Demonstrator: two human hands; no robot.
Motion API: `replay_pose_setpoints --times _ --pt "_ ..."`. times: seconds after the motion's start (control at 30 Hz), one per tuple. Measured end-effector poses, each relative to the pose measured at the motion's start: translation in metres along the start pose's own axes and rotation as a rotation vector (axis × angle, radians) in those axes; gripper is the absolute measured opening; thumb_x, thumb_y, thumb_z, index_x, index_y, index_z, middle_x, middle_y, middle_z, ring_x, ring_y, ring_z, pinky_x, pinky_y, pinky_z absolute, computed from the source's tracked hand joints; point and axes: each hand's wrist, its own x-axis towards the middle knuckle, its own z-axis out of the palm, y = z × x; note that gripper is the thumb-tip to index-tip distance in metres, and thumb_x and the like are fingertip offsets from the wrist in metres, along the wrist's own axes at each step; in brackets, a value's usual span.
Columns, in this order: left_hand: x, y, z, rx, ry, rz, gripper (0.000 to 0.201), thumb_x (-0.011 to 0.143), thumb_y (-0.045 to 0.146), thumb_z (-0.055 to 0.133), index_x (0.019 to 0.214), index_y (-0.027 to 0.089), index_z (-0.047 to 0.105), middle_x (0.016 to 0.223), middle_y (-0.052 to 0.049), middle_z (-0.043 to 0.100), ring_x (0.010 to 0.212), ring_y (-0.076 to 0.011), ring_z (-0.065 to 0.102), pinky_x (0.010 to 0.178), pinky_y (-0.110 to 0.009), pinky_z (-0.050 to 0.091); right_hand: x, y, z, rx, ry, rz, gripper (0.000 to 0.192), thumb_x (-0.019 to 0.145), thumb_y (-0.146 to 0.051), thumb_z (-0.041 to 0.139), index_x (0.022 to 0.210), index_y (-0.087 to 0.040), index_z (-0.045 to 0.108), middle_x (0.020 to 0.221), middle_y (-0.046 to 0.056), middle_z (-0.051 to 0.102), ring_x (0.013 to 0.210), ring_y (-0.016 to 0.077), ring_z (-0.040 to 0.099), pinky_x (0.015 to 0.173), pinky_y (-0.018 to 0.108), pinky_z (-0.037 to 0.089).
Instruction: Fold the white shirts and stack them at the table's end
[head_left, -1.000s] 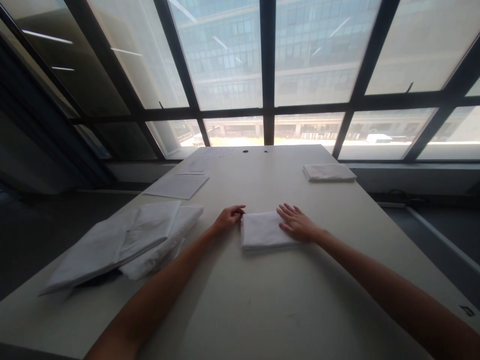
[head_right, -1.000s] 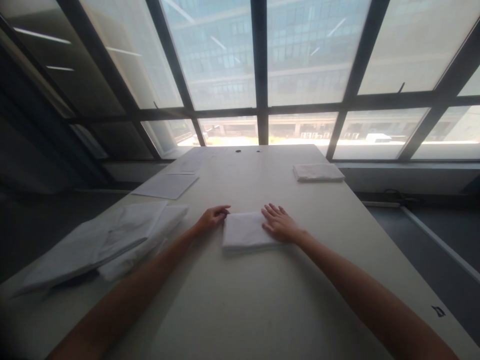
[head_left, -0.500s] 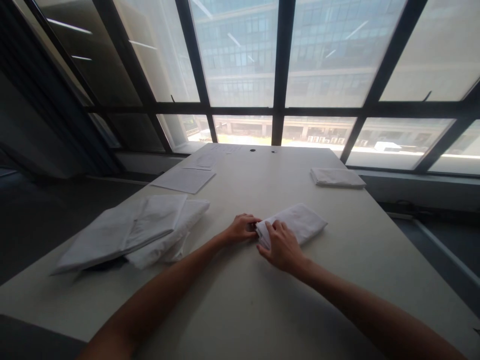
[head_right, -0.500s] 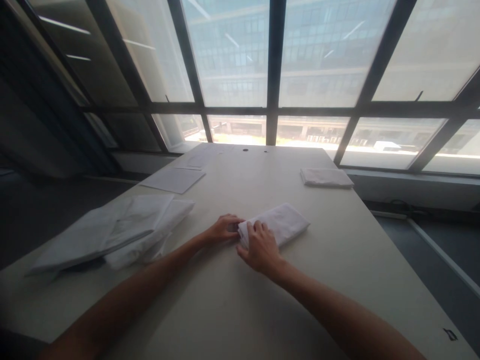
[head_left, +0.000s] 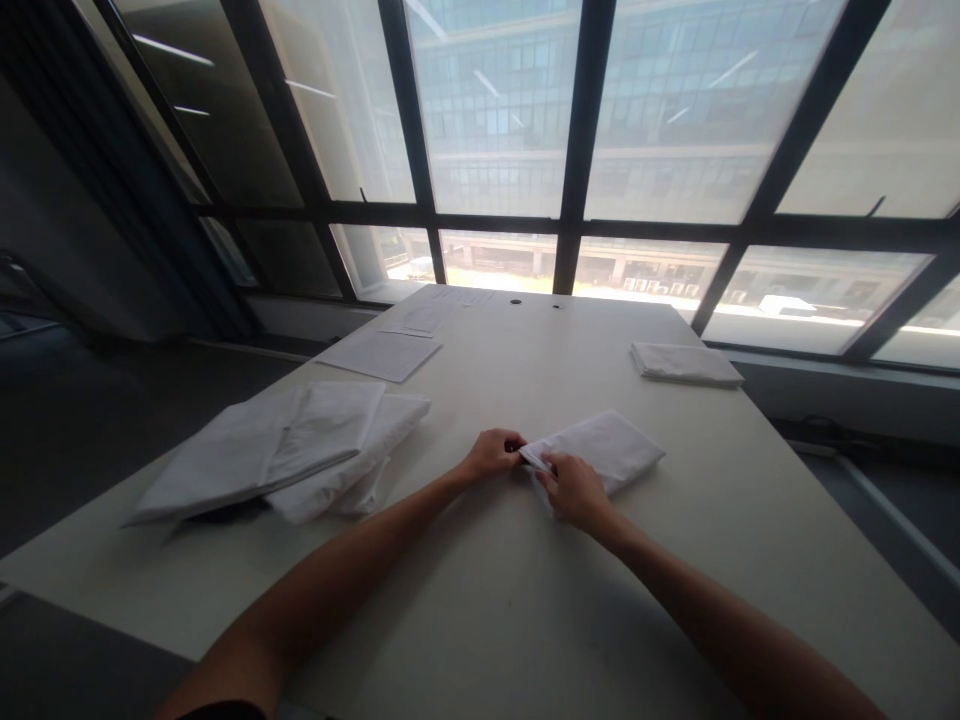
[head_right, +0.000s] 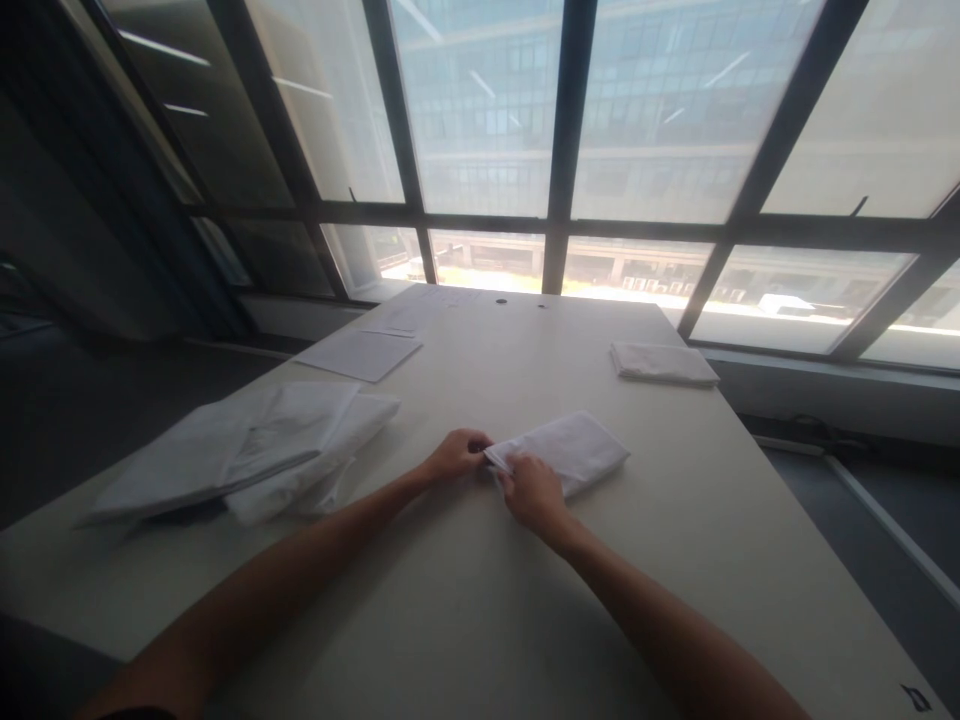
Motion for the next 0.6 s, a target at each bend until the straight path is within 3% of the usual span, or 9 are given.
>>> replay_pose_setpoints --times 0.23,0.4,0.6 --pt "0.008 -0.018 -0.029 -0.268 -0.257 0.111 0.033 0.085 0.040 0.065 0.103 0.015 0.078 0.092 -0.005 0.077 0.083 -0.0178 0.067 0.078 -0.027 0.049 0.004 0.001 0.002 0.048 0.011 0.004 0.033 0.099 -0.028 0.048 0.120 -0.021 0.073 0.107 0.010 0.077 0.105 0.0256 0.070 0.088 0.031 0.048" --pt "0.006 -0.021 -0.025 -0.219 -0.122 0.191 0.024 0.080 0.031 0.071 0.095 0.015 0.080 0.085 -0.005 0.074 0.073 -0.0137 0.061 0.069 -0.023 0.046 -0.006 -0.007 0.000 -0.021 0.043 -0.057 0.030 0.097 -0.020 0.050 0.120 -0.020 0.070 0.103 0.009 0.074 0.098 0.0222 0.068 0.083 0.028 0.044" --pt "0.007 -0.013 -0.012 -0.114 -0.080 0.220 0.021 0.075 0.015 0.064 0.088 0.016 0.081 0.076 0.000 0.070 0.065 -0.0107 0.055 0.065 -0.021 0.043 -0.017 -0.025 0.006 -0.268 0.192 -0.289 0.032 0.097 -0.023 0.056 0.128 -0.021 0.064 0.110 0.011 0.065 0.102 0.0261 0.055 0.086 0.035 0.042"
